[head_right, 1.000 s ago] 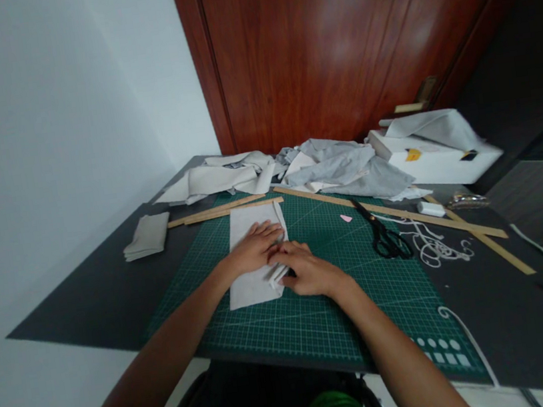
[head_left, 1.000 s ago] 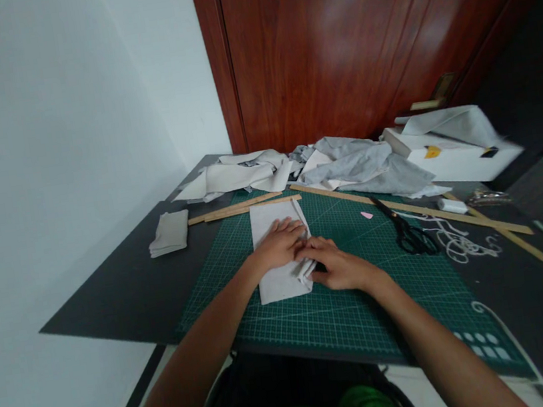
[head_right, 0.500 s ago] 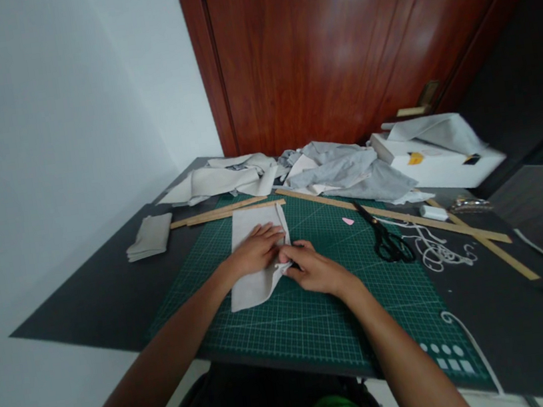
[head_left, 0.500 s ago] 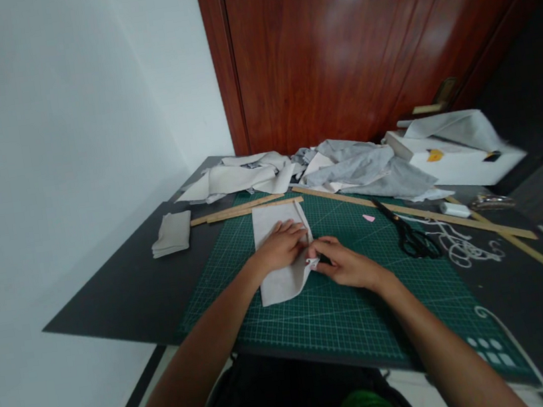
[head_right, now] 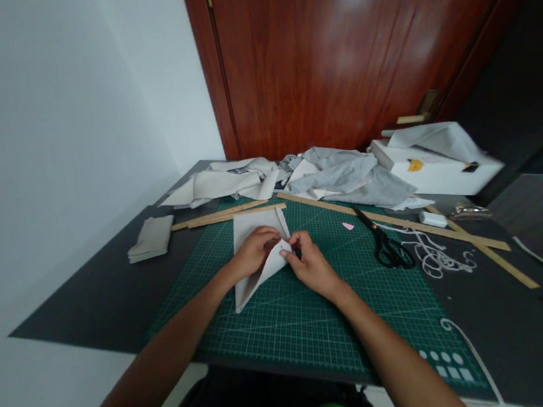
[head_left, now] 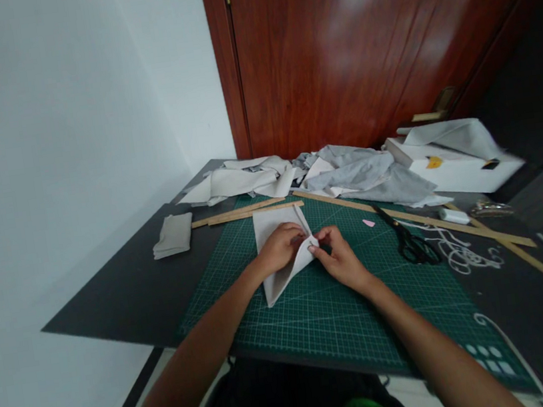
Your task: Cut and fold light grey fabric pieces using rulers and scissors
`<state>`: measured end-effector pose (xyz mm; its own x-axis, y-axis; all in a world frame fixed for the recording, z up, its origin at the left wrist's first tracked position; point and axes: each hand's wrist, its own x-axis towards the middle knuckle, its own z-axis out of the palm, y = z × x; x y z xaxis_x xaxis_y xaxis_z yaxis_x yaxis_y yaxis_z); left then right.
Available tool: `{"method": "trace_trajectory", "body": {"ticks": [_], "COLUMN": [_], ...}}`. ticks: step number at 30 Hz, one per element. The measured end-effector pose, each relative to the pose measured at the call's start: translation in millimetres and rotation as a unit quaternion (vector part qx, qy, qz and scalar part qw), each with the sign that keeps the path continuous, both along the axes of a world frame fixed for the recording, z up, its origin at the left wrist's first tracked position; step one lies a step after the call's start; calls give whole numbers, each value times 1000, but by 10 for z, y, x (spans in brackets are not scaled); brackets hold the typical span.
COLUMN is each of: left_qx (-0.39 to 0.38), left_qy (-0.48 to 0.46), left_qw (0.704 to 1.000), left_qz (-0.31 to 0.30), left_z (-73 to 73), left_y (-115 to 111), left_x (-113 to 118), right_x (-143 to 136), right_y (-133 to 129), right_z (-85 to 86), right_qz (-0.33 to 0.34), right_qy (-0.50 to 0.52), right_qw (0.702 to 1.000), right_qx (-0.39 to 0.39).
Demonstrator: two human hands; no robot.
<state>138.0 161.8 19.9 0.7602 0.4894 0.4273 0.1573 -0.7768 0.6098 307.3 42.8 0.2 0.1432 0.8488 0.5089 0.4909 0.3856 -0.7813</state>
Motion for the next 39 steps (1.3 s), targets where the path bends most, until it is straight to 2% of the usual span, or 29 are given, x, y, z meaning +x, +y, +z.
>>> {"method": "trace_trajectory", "body": {"ticks": [2, 5, 10, 13, 19, 24, 31, 35, 39], "left_qx": [-104, -233, -314, -344, -327, -298, -279, -278, -232], "left_qy": [-53, -71, -90, -91, -98, -73, -111, -137, -149], "left_qw": [993, 968, 941, 930, 937, 949, 953, 950, 961], "left_qz": [-18, -62, -86, -91, -73, -70, -41, -33, 4], "left_z": [60, 159, 247, 248, 239, 234, 134, 144, 163], "left_y": [-51, -148, -211, -198, -189, -178, -189, -229, -264], "left_x": [27, 34, 6, 1, 15, 3, 112, 109, 95], "right_x": [-12, -18, -26, -44, -67, -68, -95, -95, -100], "right_y": [16, 9, -27, -44, -75, -79, -83, -92, -106], "right_z": [-5, 39, 128, 162, 211, 174, 141, 142, 149], "right_qz": [-6, -4, -34, -26, -3, -24, -40, -45, -41], "right_qy": [19, -15, -42, -61, -92, -108, -76, -58, -48], "right_qw": [1000, 999, 995, 993, 988, 988, 991, 993, 994], "right_qx": [20, 33, 81, 93, 127, 107, 102, 87, 87]}}
